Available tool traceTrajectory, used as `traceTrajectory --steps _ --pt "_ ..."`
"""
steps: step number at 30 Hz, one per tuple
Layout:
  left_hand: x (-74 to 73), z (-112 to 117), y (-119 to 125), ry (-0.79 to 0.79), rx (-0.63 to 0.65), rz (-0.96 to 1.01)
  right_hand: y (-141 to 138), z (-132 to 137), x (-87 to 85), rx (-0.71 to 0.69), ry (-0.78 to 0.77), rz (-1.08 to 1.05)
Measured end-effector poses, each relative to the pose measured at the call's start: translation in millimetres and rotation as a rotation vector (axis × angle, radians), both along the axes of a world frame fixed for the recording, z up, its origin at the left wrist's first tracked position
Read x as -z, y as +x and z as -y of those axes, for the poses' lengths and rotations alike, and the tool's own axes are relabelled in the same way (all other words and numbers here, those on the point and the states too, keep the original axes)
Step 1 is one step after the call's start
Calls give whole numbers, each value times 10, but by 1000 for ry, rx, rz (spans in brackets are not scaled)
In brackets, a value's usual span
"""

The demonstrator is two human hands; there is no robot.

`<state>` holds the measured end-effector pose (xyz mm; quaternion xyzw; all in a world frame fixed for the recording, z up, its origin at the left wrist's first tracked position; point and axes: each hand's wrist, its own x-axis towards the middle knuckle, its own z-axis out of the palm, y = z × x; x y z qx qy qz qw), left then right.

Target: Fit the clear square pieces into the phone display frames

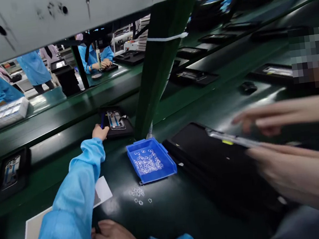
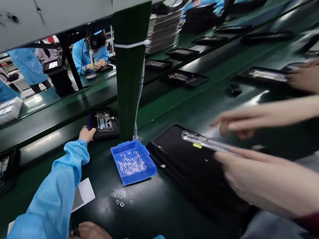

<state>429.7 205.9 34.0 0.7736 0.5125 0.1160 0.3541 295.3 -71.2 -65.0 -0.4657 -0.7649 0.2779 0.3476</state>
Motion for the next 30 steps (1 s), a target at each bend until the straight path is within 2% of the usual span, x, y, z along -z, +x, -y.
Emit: traceTrajectory --steps 5,8,10,15,21,25,30 --pt "-98 136 -1084 52 -135 103 63 81 -218 29 -52 -96" --pt "-100 312 -1655 62 -196 170 45 91 -231 67 -54 -110" --pt "-84 426 -1923 64 -229 216 22 93 -202 97 -59 -121" --pt "-59 717 -2336 49 -277 320 5 108 -164 120 -64 -147" --pt "-69 1195 -2770 15 -337 355 41 115 -236 85 -109 -187" --pt "-42 1434 -2984 12 -379 365 55 118 -259 78 -105 -207" --pt "59 1727 -3307 40 -429 351 75 161 -231 111 -21 -68"
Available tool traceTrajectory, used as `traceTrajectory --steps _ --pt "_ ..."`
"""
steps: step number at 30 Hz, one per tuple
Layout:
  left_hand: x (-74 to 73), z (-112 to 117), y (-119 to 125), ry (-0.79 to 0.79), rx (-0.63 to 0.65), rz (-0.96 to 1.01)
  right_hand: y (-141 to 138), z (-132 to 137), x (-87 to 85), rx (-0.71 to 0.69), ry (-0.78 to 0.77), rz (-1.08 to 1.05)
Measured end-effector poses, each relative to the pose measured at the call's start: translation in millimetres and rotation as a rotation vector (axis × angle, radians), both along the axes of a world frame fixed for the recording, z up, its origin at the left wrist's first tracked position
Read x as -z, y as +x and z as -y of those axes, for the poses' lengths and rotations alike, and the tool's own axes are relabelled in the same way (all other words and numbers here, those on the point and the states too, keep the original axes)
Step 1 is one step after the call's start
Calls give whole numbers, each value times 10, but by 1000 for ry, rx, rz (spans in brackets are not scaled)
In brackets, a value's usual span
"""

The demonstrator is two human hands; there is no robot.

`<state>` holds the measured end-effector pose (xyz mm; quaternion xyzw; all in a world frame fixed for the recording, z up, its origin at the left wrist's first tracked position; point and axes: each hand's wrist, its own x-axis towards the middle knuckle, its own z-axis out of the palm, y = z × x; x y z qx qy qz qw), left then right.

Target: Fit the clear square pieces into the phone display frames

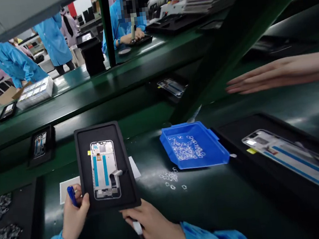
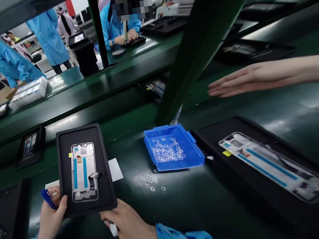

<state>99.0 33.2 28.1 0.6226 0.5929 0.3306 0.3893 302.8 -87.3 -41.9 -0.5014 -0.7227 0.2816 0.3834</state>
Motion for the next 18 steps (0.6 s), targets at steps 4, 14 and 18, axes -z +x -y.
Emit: traceTrajectory --steps 4,14,18 --pt "81 383 -406 -11 -107 -56 75 89 29 -5 228 180" --pt "583 1752 -919 -138 -119 -132 452 396 -301 443 122 -151" --pt "554 1919 -919 -134 -37 -223 216 351 -329 450 -186 -528"
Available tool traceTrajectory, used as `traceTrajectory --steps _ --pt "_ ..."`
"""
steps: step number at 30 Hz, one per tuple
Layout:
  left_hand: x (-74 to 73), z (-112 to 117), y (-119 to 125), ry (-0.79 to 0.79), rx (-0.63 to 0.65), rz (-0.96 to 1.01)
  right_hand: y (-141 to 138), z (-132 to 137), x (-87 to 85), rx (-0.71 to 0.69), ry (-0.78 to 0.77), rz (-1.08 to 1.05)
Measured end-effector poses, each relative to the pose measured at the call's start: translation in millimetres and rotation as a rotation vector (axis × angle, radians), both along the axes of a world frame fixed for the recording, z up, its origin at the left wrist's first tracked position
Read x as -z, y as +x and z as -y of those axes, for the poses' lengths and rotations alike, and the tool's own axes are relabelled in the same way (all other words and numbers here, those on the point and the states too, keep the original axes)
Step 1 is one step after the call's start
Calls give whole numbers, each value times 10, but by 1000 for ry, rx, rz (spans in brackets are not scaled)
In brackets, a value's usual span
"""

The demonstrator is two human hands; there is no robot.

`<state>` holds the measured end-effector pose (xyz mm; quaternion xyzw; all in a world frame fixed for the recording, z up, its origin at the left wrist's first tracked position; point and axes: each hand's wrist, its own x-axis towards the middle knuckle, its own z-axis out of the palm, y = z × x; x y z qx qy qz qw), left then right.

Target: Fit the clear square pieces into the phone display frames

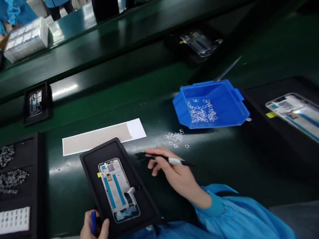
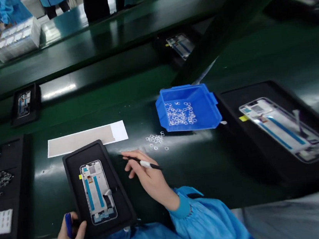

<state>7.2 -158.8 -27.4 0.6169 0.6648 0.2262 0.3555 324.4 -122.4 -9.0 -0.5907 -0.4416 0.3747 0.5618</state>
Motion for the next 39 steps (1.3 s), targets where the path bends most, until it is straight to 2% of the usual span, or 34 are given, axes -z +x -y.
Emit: traceTrajectory --steps 3,6,10,13,17,25,30,35,39 --pt "-187 -202 11 179 122 -91 -209 -87 23 -72 -128 -143" --pt "-315 -515 148 400 300 -180 -349 -204 56 -85 -164 -158" --pt "-284 -861 493 602 518 -388 -435 -352 105 -46 -142 -42" --pt "-219 -1001 675 640 592 -568 -461 -394 130 -4 -126 70" --pt "-199 -1054 724 626 618 -654 -479 -380 122 6 -118 139" --pt "-208 -1045 726 651 623 -682 -495 -393 87 -17 -1 229" --pt "-201 -1042 738 596 609 -698 -501 -395 69 -32 -4 266" --pt "-208 -1044 738 644 617 -667 -500 -393 57 -54 10 301" --pt "-198 -1044 725 589 624 -682 -508 -382 67 -77 43 333"
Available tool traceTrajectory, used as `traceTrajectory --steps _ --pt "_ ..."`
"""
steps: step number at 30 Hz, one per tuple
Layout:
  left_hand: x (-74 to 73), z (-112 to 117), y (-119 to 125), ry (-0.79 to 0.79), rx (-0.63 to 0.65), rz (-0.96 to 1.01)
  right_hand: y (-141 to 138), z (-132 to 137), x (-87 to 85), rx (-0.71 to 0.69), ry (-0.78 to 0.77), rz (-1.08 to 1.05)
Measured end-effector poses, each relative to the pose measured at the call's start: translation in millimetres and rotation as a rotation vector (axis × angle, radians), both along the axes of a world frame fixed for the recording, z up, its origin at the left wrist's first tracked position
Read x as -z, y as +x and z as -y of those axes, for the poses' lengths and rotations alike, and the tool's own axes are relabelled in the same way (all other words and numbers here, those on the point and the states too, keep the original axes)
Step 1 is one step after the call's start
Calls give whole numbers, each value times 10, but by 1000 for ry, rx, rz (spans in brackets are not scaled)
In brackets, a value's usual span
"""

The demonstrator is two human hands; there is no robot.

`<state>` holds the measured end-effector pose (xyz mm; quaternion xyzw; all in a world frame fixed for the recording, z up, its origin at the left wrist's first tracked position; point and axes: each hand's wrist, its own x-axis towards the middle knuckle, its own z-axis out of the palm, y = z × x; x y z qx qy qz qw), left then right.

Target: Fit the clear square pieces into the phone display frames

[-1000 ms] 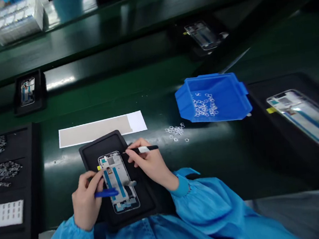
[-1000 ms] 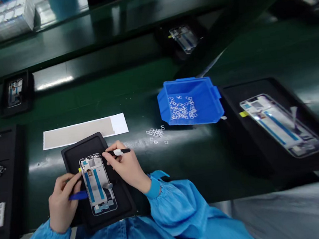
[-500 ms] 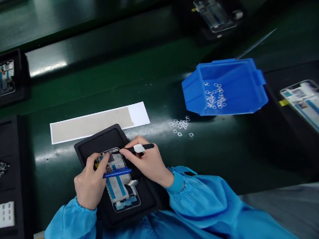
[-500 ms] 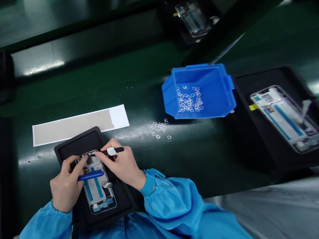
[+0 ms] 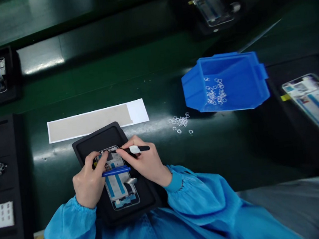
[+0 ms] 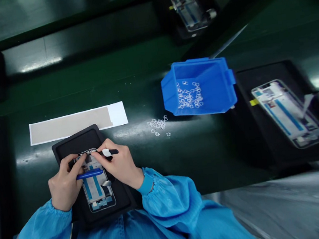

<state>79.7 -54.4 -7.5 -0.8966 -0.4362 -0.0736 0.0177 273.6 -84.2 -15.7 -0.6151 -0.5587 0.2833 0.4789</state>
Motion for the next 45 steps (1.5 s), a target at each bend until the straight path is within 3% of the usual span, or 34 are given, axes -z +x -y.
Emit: traceTrajectory --steps 17,28,45 --pt "41 19 -27 -25 -22 9 -24 13 16 20 35 -2" --pt "22 12 -19 -35 -10 8 -58 -37 -14 85 -75 8" --pt "16 11 -2 30 13 22 -68 -15 4 68 18 43"
